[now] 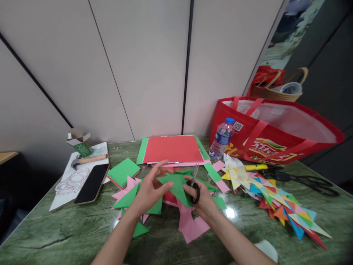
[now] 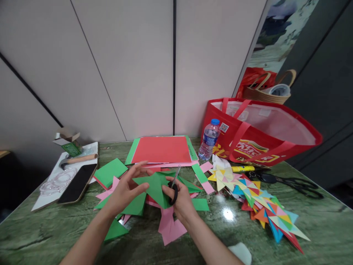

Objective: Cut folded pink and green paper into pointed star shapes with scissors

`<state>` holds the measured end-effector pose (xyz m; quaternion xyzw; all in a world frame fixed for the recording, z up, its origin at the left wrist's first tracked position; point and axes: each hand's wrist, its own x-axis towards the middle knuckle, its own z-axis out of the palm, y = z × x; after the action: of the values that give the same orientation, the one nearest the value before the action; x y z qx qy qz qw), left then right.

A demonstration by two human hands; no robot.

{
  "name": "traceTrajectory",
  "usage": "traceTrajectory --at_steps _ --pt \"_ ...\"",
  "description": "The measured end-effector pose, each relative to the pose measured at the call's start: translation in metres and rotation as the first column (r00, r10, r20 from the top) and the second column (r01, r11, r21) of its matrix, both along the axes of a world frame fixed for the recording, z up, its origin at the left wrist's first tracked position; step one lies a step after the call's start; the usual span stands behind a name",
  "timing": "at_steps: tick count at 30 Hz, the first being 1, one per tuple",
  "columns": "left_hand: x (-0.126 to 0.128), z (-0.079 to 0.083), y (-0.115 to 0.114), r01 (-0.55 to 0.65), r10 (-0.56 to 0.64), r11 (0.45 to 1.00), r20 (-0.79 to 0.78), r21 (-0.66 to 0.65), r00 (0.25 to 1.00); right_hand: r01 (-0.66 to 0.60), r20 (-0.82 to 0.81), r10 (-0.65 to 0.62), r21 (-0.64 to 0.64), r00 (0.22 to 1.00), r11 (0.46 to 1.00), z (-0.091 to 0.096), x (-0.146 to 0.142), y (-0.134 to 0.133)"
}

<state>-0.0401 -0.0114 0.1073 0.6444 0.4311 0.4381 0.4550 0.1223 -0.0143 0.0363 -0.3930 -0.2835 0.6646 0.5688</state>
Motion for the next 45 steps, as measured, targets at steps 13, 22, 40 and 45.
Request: traceTrajectory --at_steps 13,22,40,45 --pt "0.023 -0.027 -0.004 -0.004 -0.001 0.999 -0.105 -0.048 0.995 0.21 0.047 -0.216 0.117 0.975 0.971 0.001 0.003 0.0" --pt "0.027 -0.023 -0.006 -0.226 0.252 0.956 0.13 -0.188 0.959 0.061 0.179 -0.08 0.113 0.981 0.992 0.011 -0.006 -0.012" --pt "0.009 -0.005 -0.007 -0.427 0.45 0.893 0.315 -0.142 0.836 -0.532 0.263 0.486 0.146 0.833 0.834 0.005 -0.012 -0.027" --pt "0.017 -0.007 -0.01 -0.416 0.455 0.889 0.27 -0.191 0.849 -0.493 0.242 0.448 0.176 0.86 0.852 0.01 -0.009 -0.028"
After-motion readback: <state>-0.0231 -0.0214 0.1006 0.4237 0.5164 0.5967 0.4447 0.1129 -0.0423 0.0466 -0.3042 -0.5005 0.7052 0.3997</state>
